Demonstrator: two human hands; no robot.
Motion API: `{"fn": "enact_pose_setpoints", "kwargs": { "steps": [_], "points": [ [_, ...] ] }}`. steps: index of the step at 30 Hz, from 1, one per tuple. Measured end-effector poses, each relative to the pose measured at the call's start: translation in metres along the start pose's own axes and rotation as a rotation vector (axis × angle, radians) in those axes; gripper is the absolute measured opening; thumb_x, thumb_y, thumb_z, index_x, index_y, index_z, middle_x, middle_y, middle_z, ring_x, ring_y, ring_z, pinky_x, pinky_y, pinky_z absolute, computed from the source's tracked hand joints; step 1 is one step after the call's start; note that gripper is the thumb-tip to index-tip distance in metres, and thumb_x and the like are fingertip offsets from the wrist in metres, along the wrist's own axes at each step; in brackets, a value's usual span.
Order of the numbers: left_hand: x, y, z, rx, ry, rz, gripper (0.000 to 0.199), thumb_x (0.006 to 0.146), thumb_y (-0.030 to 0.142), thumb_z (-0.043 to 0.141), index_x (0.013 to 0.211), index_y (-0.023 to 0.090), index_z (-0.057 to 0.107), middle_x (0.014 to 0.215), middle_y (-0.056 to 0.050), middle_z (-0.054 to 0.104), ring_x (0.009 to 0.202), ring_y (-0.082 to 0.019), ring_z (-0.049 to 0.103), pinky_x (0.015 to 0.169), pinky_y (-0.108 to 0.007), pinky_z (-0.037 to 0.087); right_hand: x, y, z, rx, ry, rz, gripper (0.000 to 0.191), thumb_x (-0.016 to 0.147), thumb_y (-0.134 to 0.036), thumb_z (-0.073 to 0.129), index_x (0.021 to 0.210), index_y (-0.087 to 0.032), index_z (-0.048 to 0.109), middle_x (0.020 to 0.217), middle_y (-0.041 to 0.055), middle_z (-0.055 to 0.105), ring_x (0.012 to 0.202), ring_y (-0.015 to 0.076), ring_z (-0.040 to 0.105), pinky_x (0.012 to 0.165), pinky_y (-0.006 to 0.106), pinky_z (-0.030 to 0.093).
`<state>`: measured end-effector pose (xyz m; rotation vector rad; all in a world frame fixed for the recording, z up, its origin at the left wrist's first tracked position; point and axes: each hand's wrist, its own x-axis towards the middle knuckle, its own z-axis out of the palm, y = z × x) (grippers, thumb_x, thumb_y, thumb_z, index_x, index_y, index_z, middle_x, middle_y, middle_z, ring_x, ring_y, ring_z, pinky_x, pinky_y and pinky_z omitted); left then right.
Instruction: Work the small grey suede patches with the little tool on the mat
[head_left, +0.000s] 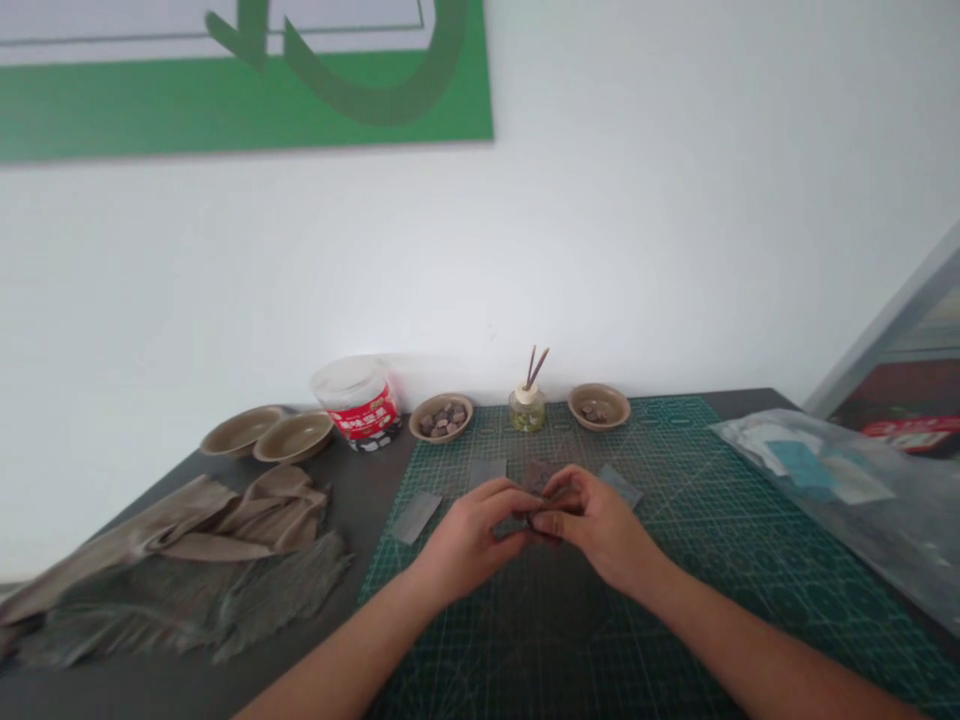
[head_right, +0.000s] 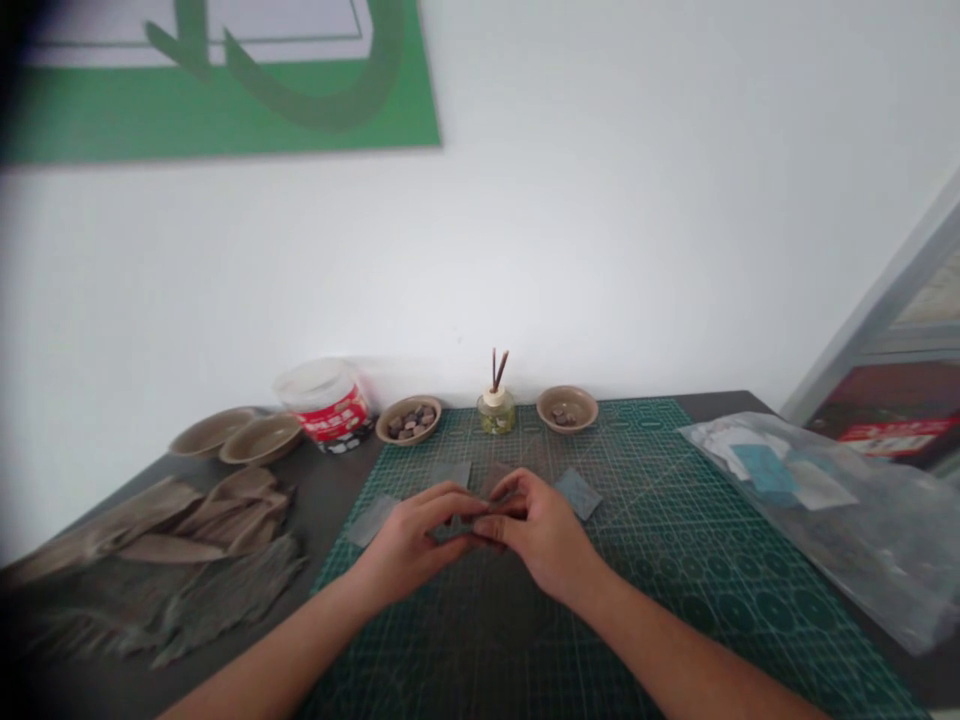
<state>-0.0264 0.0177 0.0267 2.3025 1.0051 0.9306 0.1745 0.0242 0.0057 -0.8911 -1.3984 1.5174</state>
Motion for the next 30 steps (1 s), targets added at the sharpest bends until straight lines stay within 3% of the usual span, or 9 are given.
{"fn": "enact_pose_setpoints", "kwargs": {
  "steps": [3, 5, 8, 12, 17, 20, 24, 30],
  "points": [
    [-0.002, -0.010, -0.001, -0.052, 0.095, -0.017, 0.009, 0.091, 0.023, 0.065, 0.094, 0.021, 0.073, 0.093, -0.005, 0.072, 0.086, -0.016, 0.067, 0.076, -0.026, 0.051, 0.006, -0.010, 0.004, -0.114, -0.014, 0.005, 0.035, 0.079, -0.048, 0.080, 0.091, -0.021, 0.061, 0.071, -0.0013, 0.070, 0.062, 0.0152, 0.064, 0.059, 0.027, 0.049],
    [-0.003, -0.018, -0.002, -0.148, 0.189, -0.146, 0.011, 0.090, 0.030, 0.067, 0.088, 0.020, 0.071, 0.080, -0.003, 0.071, 0.074, -0.015, 0.065, 0.068, -0.025, 0.050, 0.018, -0.020, 0.003, -0.266, 0.020, -0.021, 0.036, 0.083, -0.054, 0.074, 0.093, -0.021, 0.063, 0.073, 0.0000, 0.071, 0.062, 0.0158, 0.064, 0.058, 0.027, 0.048],
    [0.001, -0.032, -0.008, -0.427, 0.376, -0.360, 0.022, 0.085, 0.036, 0.071, 0.099, 0.019, 0.068, 0.071, -0.001, 0.069, 0.065, -0.015, 0.064, 0.060, -0.025, 0.049, 0.053, -0.032, -0.007, -0.566, 0.285, -0.132, 0.037, 0.082, -0.057, 0.071, 0.091, -0.022, 0.066, 0.076, 0.0005, 0.071, 0.068, 0.0166, 0.066, 0.063, 0.027, 0.049],
    [0.008, -0.047, -0.020, -0.614, 0.509, -0.426, 0.026, 0.084, 0.040, 0.071, 0.096, 0.017, 0.067, 0.071, -0.001, 0.068, 0.061, -0.013, 0.060, 0.056, -0.023, 0.046, 0.114, -0.040, -0.030, -0.615, 0.478, -0.083, 0.053, 0.083, -0.061, 0.067, 0.113, -0.018, 0.058, 0.079, 0.0024, 0.070, 0.058, 0.0168, 0.064, 0.054, 0.027, 0.047],
    [0.009, -0.053, -0.021, -0.701, 0.492, -0.372, 0.025, 0.081, 0.034, 0.072, 0.098, 0.017, 0.067, 0.075, 0.000, 0.066, 0.065, -0.013, 0.059, 0.057, -0.023, 0.046, 0.163, -0.044, -0.040, -0.639, 0.547, -0.062, 0.077, 0.080, -0.062, 0.069, 0.135, -0.012, 0.047, 0.080, 0.0039, 0.071, 0.058, 0.0191, 0.065, 0.052, 0.030, 0.048],
    [0.008, -0.053, -0.014, -0.732, 0.439, -0.381, 0.030, 0.074, 0.027, 0.077, 0.101, 0.017, 0.068, 0.075, 0.001, 0.065, 0.066, -0.012, 0.058, 0.057, -0.022, 0.045, 0.177, -0.048, -0.039, -0.682, 0.559, -0.101, 0.062, 0.080, -0.057, 0.072, 0.123, -0.014, 0.059, 0.085, 0.0045, 0.071, 0.071, 0.0198, 0.067, 0.062, 0.031, 0.052],
    [0.008, -0.054, -0.010, -0.736, 0.380, -0.395, 0.032, 0.074, 0.025, 0.078, 0.103, 0.017, 0.068, 0.077, 0.000, 0.067, 0.066, -0.012, 0.059, 0.059, -0.022, 0.044, 0.187, -0.052, -0.037, -0.729, 0.502, -0.145, 0.033, 0.094, -0.046, 0.064, 0.107, -0.015, 0.066, 0.097, 0.0048, 0.071, 0.082, 0.0170, 0.068, 0.075, 0.033, 0.056],
    [0.009, -0.062, -0.012, -0.707, 0.451, -0.407, 0.032, 0.070, 0.027, 0.082, 0.098, 0.017, 0.070, 0.080, -0.002, 0.071, 0.071, -0.013, 0.064, 0.064, -0.024, 0.048, 0.186, -0.056, -0.033, -0.782, 0.385, -0.143, 0.029, 0.098, -0.041, 0.061, 0.104, -0.014, 0.069, 0.094, 0.0049, 0.073, 0.080, 0.0163, 0.070, 0.076, 0.035, 0.059]
  ]
}}
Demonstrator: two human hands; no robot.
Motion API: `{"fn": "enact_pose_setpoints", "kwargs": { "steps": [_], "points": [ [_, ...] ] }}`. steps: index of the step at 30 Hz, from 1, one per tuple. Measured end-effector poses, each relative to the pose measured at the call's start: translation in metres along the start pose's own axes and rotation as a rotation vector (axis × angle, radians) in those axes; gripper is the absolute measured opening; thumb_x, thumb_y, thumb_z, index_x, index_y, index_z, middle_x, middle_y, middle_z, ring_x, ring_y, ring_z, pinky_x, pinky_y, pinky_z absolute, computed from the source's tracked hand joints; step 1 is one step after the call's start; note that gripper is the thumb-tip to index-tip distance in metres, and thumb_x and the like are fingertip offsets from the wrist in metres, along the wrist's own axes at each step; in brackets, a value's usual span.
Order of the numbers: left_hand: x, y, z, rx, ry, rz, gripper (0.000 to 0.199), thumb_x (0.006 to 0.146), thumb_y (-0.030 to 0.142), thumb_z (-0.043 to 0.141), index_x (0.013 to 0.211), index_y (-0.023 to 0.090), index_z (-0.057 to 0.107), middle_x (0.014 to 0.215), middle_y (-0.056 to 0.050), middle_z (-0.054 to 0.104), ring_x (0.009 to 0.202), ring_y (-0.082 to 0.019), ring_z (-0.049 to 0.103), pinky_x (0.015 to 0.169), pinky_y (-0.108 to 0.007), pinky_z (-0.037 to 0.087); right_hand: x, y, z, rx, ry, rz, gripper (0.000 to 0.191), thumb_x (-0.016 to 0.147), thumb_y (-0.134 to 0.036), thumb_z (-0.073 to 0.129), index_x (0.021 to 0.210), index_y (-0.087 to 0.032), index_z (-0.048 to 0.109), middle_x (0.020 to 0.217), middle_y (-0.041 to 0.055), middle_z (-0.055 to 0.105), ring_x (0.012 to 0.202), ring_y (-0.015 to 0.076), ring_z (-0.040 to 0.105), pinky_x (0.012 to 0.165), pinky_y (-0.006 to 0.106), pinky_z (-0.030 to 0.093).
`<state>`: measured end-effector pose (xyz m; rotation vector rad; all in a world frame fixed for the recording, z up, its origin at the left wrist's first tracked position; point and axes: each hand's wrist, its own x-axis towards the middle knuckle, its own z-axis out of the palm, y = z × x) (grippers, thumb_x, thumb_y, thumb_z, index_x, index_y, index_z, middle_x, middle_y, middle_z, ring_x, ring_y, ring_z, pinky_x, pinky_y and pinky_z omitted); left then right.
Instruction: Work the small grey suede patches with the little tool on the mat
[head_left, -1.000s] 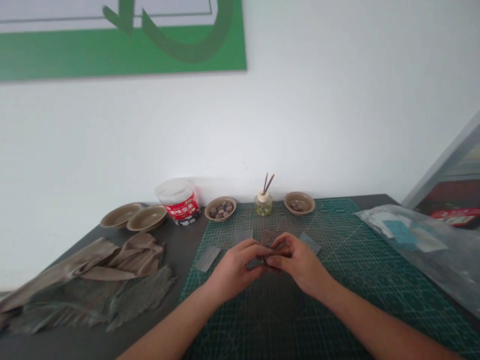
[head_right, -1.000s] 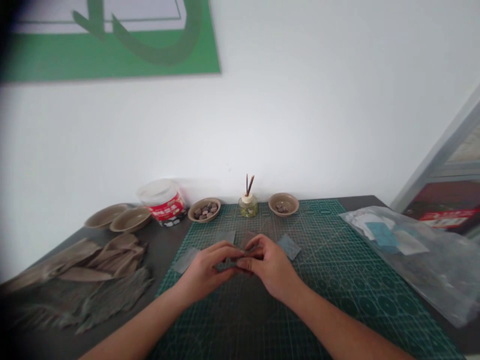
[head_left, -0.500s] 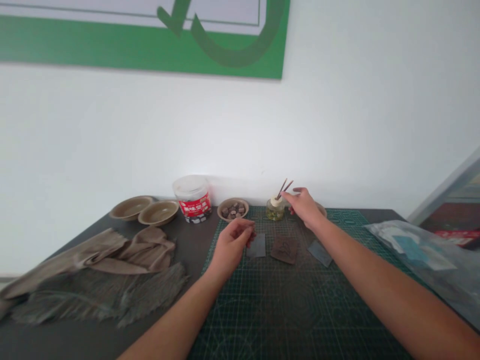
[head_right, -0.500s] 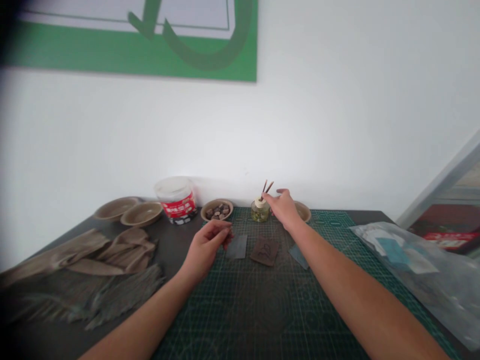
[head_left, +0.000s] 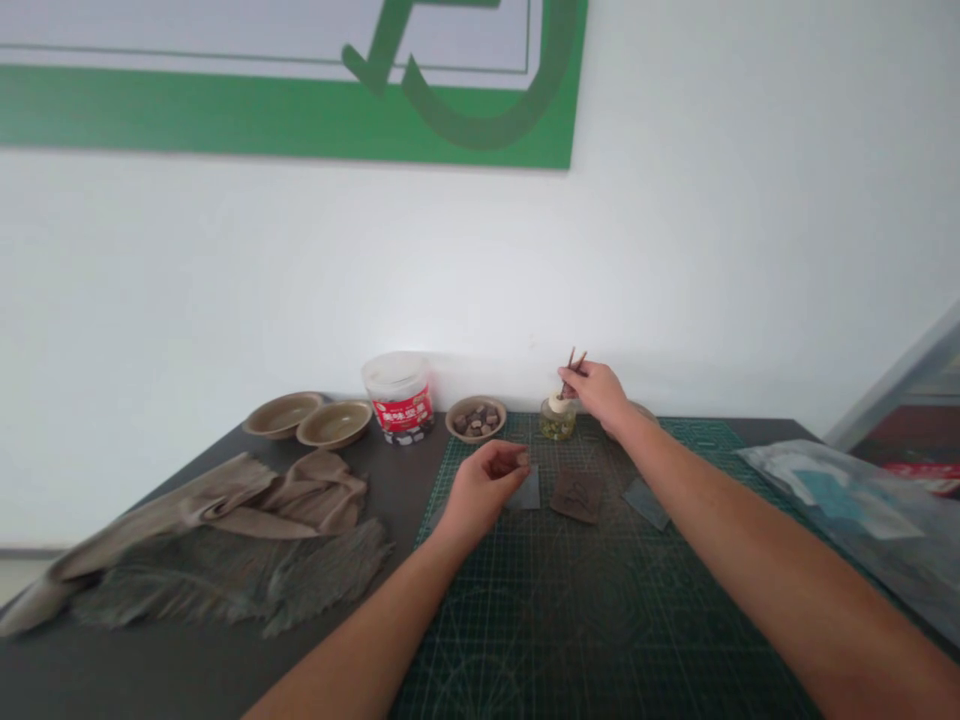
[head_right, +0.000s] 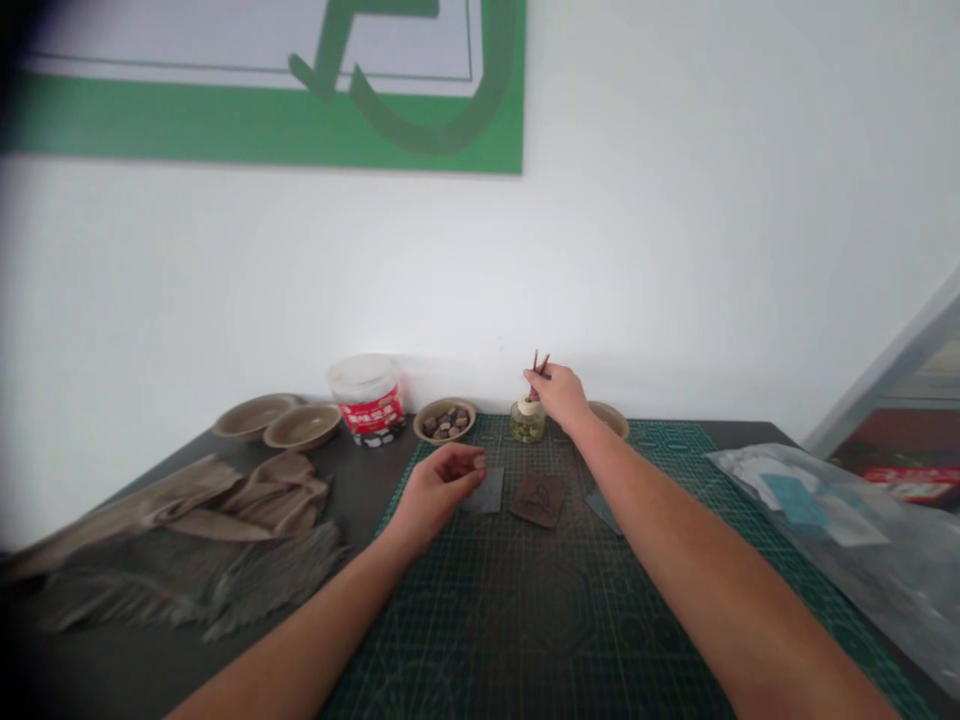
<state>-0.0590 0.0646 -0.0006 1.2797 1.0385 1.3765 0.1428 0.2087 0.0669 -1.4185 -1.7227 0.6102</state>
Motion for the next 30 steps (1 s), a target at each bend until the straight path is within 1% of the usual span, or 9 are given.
{"fn": "enact_pose_setpoints", "kwargs": {
  "steps": [4, 7, 11, 16, 19, 21, 25, 28, 30],
  "points": [
    [0.003, -0.006, -0.002, -0.007, 0.005, -0.021, 0.035, 0.070, 0.028, 0.082, 0.100, 0.017, 0.069, 0.080, -0.002, 0.071, 0.069, -0.013, 0.065, 0.062, -0.023, 0.048, 0.000, -0.004, -0.016, -0.054, 0.017, -0.012, 0.028, 0.094, -0.043, 0.065, 0.095, -0.016, 0.075, 0.084, 0.0068, 0.077, 0.078, 0.0191, 0.073, 0.075, 0.030, 0.056],
    [0.003, -0.008, -0.003, 0.000, -0.010, -0.031, 0.036, 0.068, 0.028, 0.085, 0.099, 0.017, 0.070, 0.082, -0.002, 0.073, 0.072, -0.014, 0.066, 0.066, -0.024, 0.050, 0.000, -0.004, -0.024, -0.101, 0.021, -0.019, 0.026, 0.088, -0.043, 0.071, 0.091, -0.018, 0.077, 0.081, 0.0073, 0.079, 0.082, 0.0221, 0.075, 0.076, 0.029, 0.054],
    [0.003, -0.007, -0.002, 0.009, -0.019, -0.035, 0.037, 0.067, 0.027, 0.086, 0.098, 0.016, 0.070, 0.082, -0.002, 0.073, 0.074, -0.013, 0.066, 0.069, -0.024, 0.051, -0.002, -0.004, -0.022, -0.153, -0.004, -0.027, 0.020, 0.084, -0.038, 0.075, 0.088, -0.019, 0.077, 0.079, 0.0072, 0.079, 0.084, 0.0230, 0.075, 0.078, 0.029, 0.054],
    [0.003, -0.005, -0.003, -0.011, -0.003, -0.056, 0.037, 0.066, 0.027, 0.087, 0.097, 0.016, 0.070, 0.082, -0.003, 0.074, 0.073, -0.014, 0.067, 0.068, -0.025, 0.051, 0.003, -0.005, -0.021, -0.184, -0.019, -0.049, 0.020, 0.089, -0.034, 0.071, 0.099, -0.019, 0.076, 0.079, 0.0057, 0.079, 0.075, 0.0189, 0.075, 0.076, 0.027, 0.054],
    [0.003, -0.005, -0.003, -0.010, 0.007, -0.066, 0.038, 0.065, 0.028, 0.088, 0.096, 0.016, 0.071, 0.081, -0.003, 0.074, 0.072, -0.015, 0.067, 0.067, -0.025, 0.052, 0.006, -0.006, -0.024, -0.214, -0.015, -0.063, 0.018, 0.089, -0.034, 0.069, 0.093, -0.018, 0.077, 0.076, 0.0052, 0.078, 0.075, 0.0190, 0.074, 0.074, 0.027, 0.053],
    [0.003, -0.005, -0.003, -0.018, 0.013, -0.067, 0.038, 0.064, 0.028, 0.088, 0.096, 0.016, 0.072, 0.082, -0.003, 0.075, 0.073, -0.015, 0.068, 0.068, -0.026, 0.053, 0.005, -0.006, -0.025, -0.242, -0.002, -0.074, 0.018, 0.088, -0.035, 0.069, 0.086, -0.018, 0.077, 0.075, 0.0060, 0.078, 0.078, 0.0206, 0.074, 0.075, 0.027, 0.052],
    [0.003, -0.007, -0.003, -0.029, 0.014, -0.070, 0.037, 0.065, 0.028, 0.087, 0.097, 0.017, 0.072, 0.084, -0.004, 0.076, 0.076, -0.016, 0.070, 0.070, -0.027, 0.054, 0.002, -0.006, -0.028, -0.277, 0.057, -0.094, 0.025, 0.091, -0.039, 0.063, 0.093, -0.019, 0.078, 0.081, 0.0072, 0.079, 0.081, 0.0214, 0.074, 0.075, 0.028, 0.051],
    [0.003, -0.007, -0.003, -0.032, 0.014, -0.069, 0.037, 0.066, 0.027, 0.087, 0.098, 0.016, 0.072, 0.086, -0.005, 0.076, 0.077, -0.016, 0.070, 0.072, -0.027, 0.055, 0.001, -0.006, -0.030, -0.299, 0.070, -0.097, 0.024, 0.088, -0.038, 0.067, 0.089, -0.018, 0.078, 0.078, 0.0079, 0.078, 0.080, 0.0225, 0.074, 0.075, 0.029, 0.051],
    [0.004, -0.007, -0.004, -0.031, 0.016, -0.067, 0.037, 0.065, 0.027, 0.088, 0.097, 0.016, 0.072, 0.083, -0.004, 0.076, 0.076, -0.016, 0.070, 0.073, -0.027, 0.054, 0.001, -0.006, -0.030, -0.302, 0.090, -0.089, 0.025, 0.090, -0.037, 0.064, 0.090, -0.017, 0.078, 0.077, 0.0082, 0.078, 0.079, 0.0223, 0.074, 0.074, 0.029, 0.051]
  ]
}}
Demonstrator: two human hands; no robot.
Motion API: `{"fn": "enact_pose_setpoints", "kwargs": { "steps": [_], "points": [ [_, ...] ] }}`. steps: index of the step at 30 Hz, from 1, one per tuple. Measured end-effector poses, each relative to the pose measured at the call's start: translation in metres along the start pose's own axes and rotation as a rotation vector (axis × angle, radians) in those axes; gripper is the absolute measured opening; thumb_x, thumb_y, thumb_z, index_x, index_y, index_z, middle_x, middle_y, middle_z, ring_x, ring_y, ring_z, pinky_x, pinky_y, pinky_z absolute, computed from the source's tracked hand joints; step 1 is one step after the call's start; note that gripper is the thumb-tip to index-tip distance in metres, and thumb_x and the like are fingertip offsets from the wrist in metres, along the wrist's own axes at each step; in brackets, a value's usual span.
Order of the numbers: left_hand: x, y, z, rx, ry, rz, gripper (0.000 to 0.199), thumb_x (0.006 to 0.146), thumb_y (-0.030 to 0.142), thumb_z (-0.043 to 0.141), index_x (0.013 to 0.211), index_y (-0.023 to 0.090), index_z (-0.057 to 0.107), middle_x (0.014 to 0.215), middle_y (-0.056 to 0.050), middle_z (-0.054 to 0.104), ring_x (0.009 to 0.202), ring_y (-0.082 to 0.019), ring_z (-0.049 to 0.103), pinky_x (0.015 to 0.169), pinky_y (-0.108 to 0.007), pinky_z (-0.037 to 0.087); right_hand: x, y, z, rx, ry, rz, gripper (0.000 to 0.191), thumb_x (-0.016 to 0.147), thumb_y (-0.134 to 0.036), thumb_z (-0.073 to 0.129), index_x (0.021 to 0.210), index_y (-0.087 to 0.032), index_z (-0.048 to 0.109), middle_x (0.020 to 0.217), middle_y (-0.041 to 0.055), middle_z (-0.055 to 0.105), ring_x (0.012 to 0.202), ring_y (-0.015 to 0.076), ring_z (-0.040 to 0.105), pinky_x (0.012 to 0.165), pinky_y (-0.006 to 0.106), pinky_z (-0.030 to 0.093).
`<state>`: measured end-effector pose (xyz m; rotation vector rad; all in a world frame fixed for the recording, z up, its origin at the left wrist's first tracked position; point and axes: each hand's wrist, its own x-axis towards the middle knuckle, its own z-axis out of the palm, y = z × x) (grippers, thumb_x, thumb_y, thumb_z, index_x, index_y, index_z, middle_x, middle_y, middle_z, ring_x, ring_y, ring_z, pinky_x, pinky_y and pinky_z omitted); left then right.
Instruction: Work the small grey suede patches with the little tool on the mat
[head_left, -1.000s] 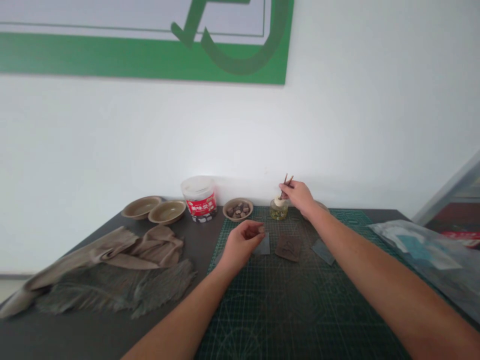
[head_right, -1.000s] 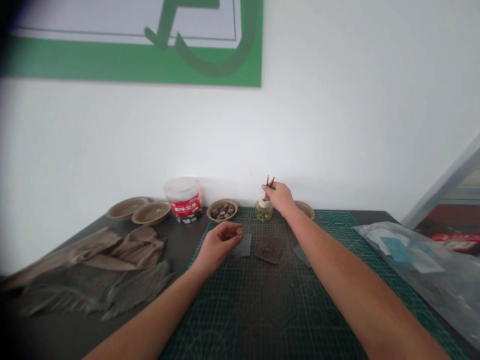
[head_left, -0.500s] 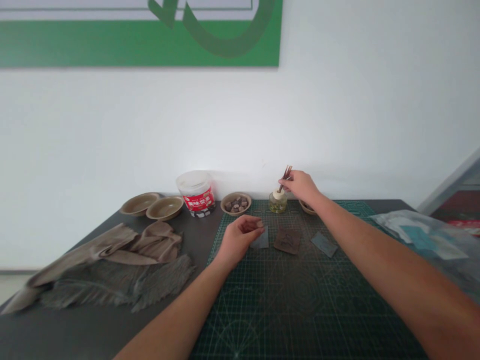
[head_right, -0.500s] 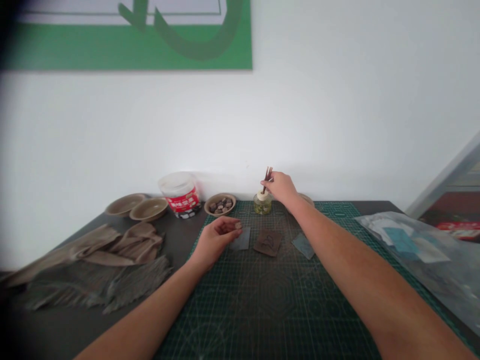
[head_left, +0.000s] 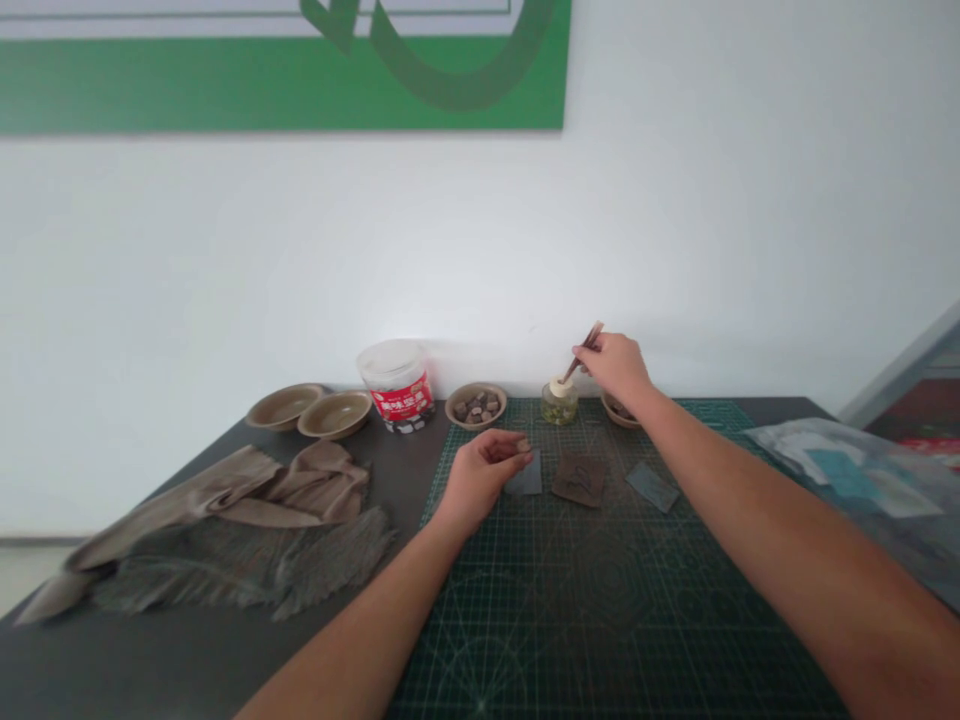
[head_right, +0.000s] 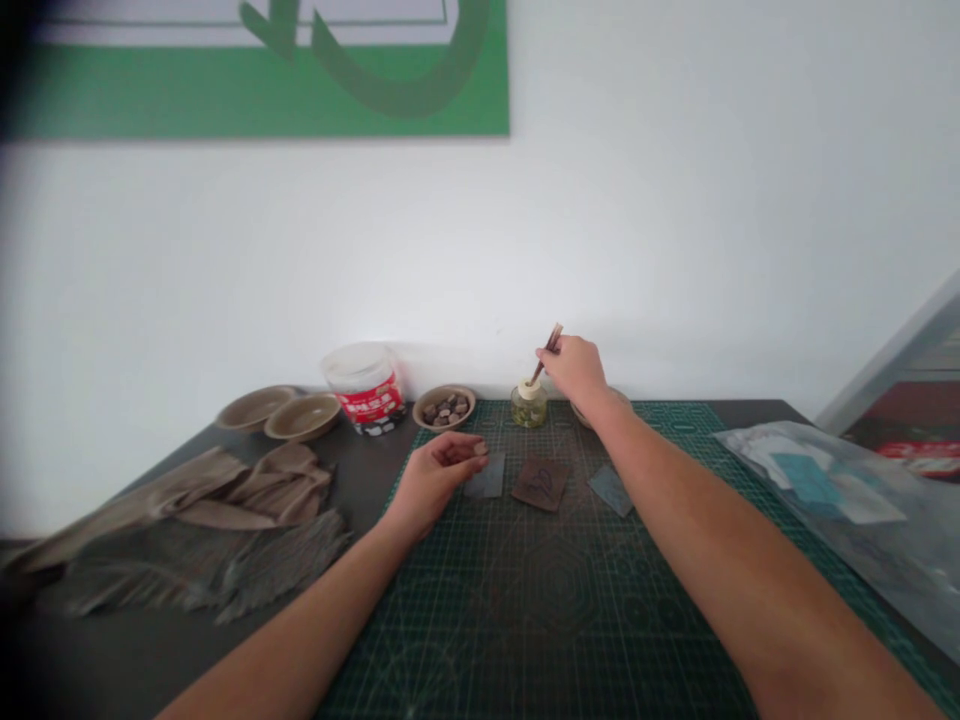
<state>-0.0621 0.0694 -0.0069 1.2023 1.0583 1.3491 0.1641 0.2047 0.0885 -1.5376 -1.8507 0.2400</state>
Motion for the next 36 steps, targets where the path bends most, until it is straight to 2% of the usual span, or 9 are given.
{"fn": "enact_pose_setpoints", "kwargs": {
  "steps": [4, 10, 12, 17, 20, 23, 26, 30, 36],
  "points": [
    [0.001, -0.001, -0.001, 0.000, 0.007, 0.003, 0.037, 0.066, 0.026, 0.087, 0.100, 0.017, 0.073, 0.085, -0.004, 0.076, 0.080, -0.016, 0.070, 0.075, -0.027, 0.054, 0.000, 0.001, 0.003, 0.011, 0.002, -0.003, 0.023, 0.087, -0.037, 0.067, 0.083, -0.017, 0.078, 0.073, 0.0076, 0.077, 0.078, 0.0229, 0.074, 0.075, 0.029, 0.051],
    [0.000, -0.002, -0.001, 0.015, 0.012, 0.003, 0.033, 0.068, 0.025, 0.086, 0.098, 0.016, 0.074, 0.087, -0.005, 0.077, 0.080, -0.016, 0.070, 0.074, -0.027, 0.053, -0.001, 0.002, 0.010, 0.078, 0.060, 0.014, 0.023, 0.087, -0.036, 0.066, 0.088, -0.016, 0.078, 0.076, 0.0082, 0.078, 0.080, 0.0236, 0.075, 0.077, 0.030, 0.054],
    [0.000, -0.002, -0.001, 0.006, 0.023, 0.002, 0.032, 0.068, 0.024, 0.086, 0.097, 0.016, 0.074, 0.086, -0.005, 0.076, 0.079, -0.016, 0.069, 0.074, -0.026, 0.052, -0.003, 0.003, 0.005, 0.116, 0.076, 0.026, 0.021, 0.086, -0.035, 0.068, 0.082, -0.016, 0.077, 0.070, 0.0075, 0.076, 0.074, 0.0236, 0.075, 0.075, 0.031, 0.055],
    [-0.001, -0.003, 0.000, -0.017, 0.026, -0.007, 0.034, 0.067, 0.025, 0.087, 0.097, 0.016, 0.073, 0.086, -0.004, 0.076, 0.079, -0.015, 0.069, 0.075, -0.026, 0.052, -0.014, 0.007, -0.029, 0.242, 0.235, 0.066, 0.030, 0.091, -0.042, 0.063, 0.094, -0.016, 0.076, 0.076, 0.0071, 0.078, 0.066, 0.0214, 0.075, 0.068, 0.031, 0.059],
    [-0.002, -0.002, 0.001, -0.024, 0.012, -0.005, 0.034, 0.067, 0.025, 0.088, 0.097, 0.016, 0.073, 0.085, -0.003, 0.076, 0.079, -0.015, 0.068, 0.075, -0.025, 0.052, -0.030, 0.008, -0.043, 0.534, 0.360, 0.060, 0.030, 0.084, -0.045, 0.073, 0.090, -0.016, 0.075, 0.073, 0.0061, 0.076, 0.063, 0.0215, 0.074, 0.063, 0.032, 0.062],
    [-0.003, 0.000, 0.001, -0.049, 0.027, -0.008, 0.034, 0.066, 0.024, 0.088, 0.095, 0.016, 0.074, 0.087, -0.003, 0.076, 0.079, -0.014, 0.068, 0.075, -0.024, 0.051, -0.059, 0.008, -0.039, 0.977, 0.427, 0.128, 0.028, 0.075, -0.039, 0.084, 0.084, -0.016, 0.073, 0.068, 0.0034, 0.074, 0.060, 0.0189, 0.072, 0.061, 0.031, 0.063],
    [-0.004, 0.001, 0.003, -0.083, 0.044, -0.018, 0.034, 0.064, 0.022, 0.089, 0.095, 0.017, 0.075, 0.091, -0.004, 0.077, 0.082, -0.014, 0.069, 0.077, -0.024, 0.052, -0.096, 0.010, -0.024, 1.359, 0.248, 0.329, 0.023, 0.072, -0.030, 0.087, 0.084, -0.016, 0.074, 0.075, 0.0037, 0.076, 0.066, 0.0153, 0.072, 0.064, 0.025, 0.063],
    [-0.005, -0.002, 0.005, -0.082, 0.024, -0.040, 0.037, 0.065, 0.022, 0.089, 0.098, 0.016, 0.075, 0.094, -0.005, 0.077, 0.083, -0.014, 0.069, 0.077, -0.024, 0.053, -0.130, 0.016, -0.004, 1.446, 0.158, 0.440, 0.019, 0.074, -0.027, 0.085, 0.085, -0.015, 0.075, 0.076, 0.0048, 0.077, 0.064, 0.0141, 0.072, 0.062, 0.023, 0.063],
    [-0.009, -0.001, 0.007, -0.056, -0.030, -0.077, 0.036, 0.069, 0.024, 0.087, 0.101, 0.014, 0.073, 0.090, -0.008, 0.078, 0.079, -0.017, 0.072, 0.075, -0.028, 0.057, -0.137, 0.024, 0.007, 1.502, 0.073, 0.540, 0.016, 0.075, -0.024, 0.084, 0.085, -0.014, 0.076, 0.077, 0.0063, 0.078, 0.064, 0.0146, 0.072, 0.060, 0.022, 0.062]
  ]
}}
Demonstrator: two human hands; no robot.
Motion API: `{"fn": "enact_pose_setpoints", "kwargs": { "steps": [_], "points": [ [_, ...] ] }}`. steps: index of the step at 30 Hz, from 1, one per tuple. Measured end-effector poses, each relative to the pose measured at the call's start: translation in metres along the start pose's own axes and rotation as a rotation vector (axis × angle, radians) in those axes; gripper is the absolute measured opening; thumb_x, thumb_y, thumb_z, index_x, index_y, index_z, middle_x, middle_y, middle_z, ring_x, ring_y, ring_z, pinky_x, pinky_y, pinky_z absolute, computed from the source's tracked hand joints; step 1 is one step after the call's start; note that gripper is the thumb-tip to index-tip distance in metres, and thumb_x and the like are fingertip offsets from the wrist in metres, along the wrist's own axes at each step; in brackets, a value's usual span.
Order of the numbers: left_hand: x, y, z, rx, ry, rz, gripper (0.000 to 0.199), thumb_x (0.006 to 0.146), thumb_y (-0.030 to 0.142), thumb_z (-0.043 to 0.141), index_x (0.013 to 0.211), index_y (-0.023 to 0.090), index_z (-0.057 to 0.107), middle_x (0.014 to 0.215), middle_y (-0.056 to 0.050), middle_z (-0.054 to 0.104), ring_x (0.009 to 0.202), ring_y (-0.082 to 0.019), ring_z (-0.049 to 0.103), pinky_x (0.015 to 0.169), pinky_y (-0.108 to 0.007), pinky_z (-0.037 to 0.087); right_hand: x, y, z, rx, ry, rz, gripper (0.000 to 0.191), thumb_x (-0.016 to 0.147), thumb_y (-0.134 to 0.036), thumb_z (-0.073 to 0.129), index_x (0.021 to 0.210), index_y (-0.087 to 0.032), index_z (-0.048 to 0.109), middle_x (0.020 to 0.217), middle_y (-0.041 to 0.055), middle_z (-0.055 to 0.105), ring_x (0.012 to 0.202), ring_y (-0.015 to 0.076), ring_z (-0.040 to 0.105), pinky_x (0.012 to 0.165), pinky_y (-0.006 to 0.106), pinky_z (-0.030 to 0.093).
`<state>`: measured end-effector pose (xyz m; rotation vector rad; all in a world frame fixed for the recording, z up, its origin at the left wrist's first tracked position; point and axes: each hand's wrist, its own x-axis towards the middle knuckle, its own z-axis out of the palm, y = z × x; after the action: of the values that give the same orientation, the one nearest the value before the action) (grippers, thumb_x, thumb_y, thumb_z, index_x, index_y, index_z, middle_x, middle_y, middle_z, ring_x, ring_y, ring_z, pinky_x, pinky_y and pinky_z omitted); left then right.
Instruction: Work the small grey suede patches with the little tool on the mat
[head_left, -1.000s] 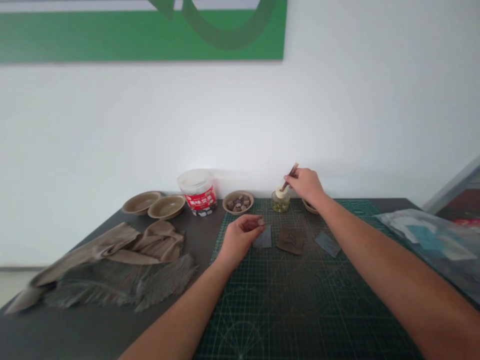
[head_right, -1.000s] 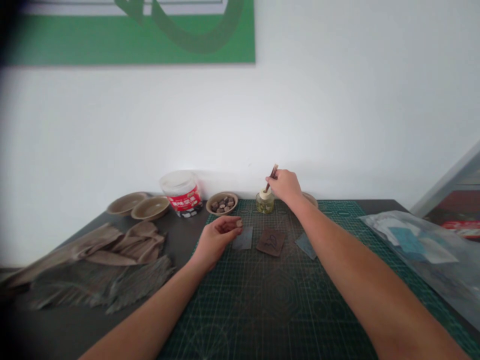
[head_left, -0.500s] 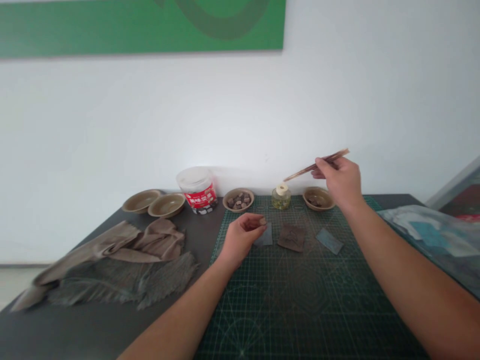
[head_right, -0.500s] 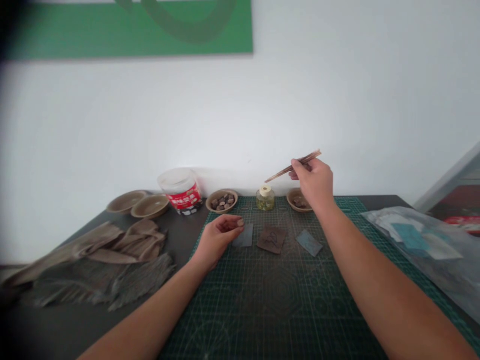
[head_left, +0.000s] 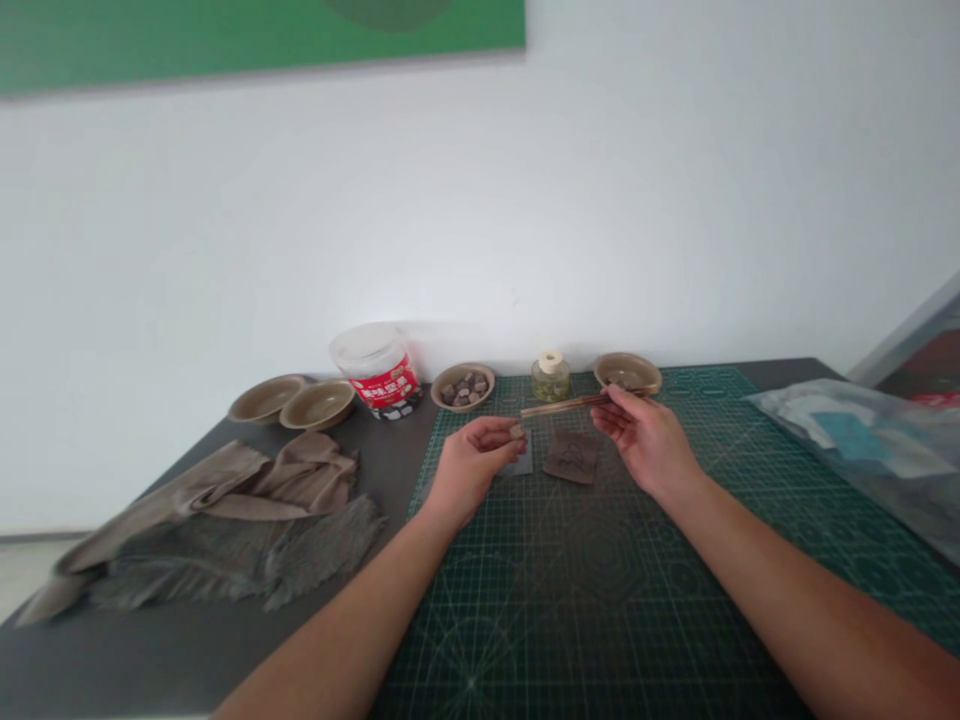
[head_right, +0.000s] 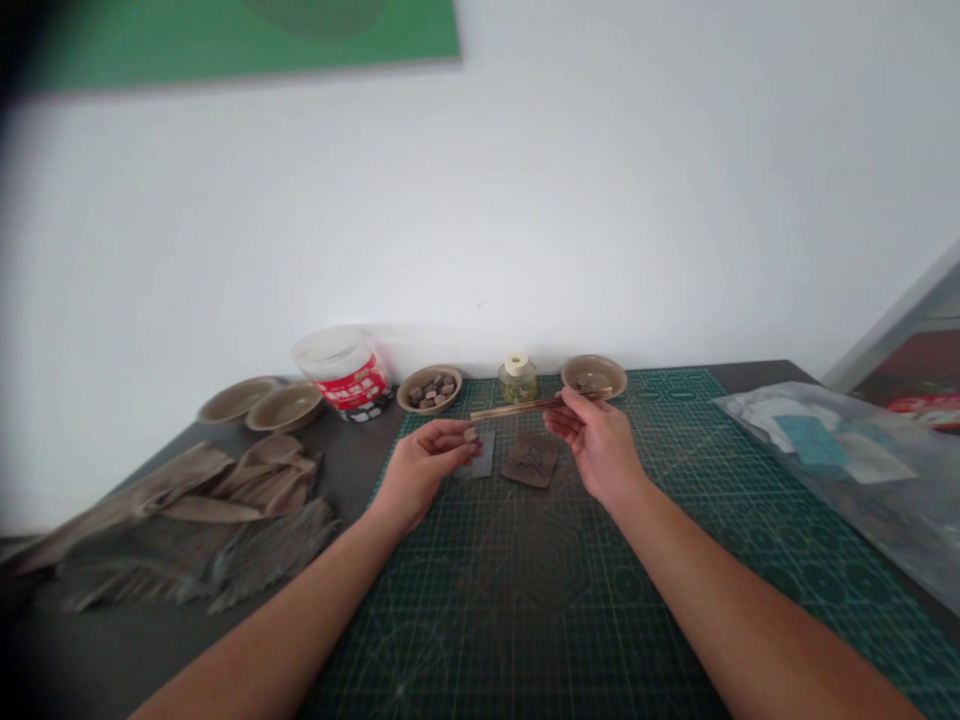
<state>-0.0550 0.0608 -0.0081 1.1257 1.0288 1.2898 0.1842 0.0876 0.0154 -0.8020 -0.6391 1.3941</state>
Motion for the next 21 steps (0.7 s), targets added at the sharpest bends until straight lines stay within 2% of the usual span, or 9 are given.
{"fn": "enact_pose_setpoints", "kwargs": {
  "steps": [6, 21],
  "points": [
    [-0.0036, 0.0015, 0.0034, -0.029, -0.012, -0.008, 0.034, 0.071, 0.021, 0.086, 0.101, 0.014, 0.072, 0.094, -0.009, 0.079, 0.086, -0.021, 0.075, 0.072, -0.028, 0.058, 0.0000, 0.0053, -0.0019, -0.007, -0.008, 0.056, 0.014, 0.077, -0.024, 0.083, 0.084, -0.015, 0.077, 0.076, 0.0059, 0.078, 0.064, 0.0153, 0.072, 0.058, 0.022, 0.062],
    [-0.0064, 0.0050, 0.0049, -0.044, -0.046, 0.004, 0.034, 0.072, 0.021, 0.087, 0.102, 0.015, 0.071, 0.087, -0.006, 0.079, 0.077, -0.015, 0.073, 0.072, -0.025, 0.057, -0.0020, 0.0048, -0.0024, -0.069, -0.004, 0.054, 0.015, 0.075, -0.023, 0.084, 0.084, -0.014, 0.076, 0.075, 0.0060, 0.077, 0.062, 0.0149, 0.072, 0.056, 0.021, 0.061]
  ]
}}
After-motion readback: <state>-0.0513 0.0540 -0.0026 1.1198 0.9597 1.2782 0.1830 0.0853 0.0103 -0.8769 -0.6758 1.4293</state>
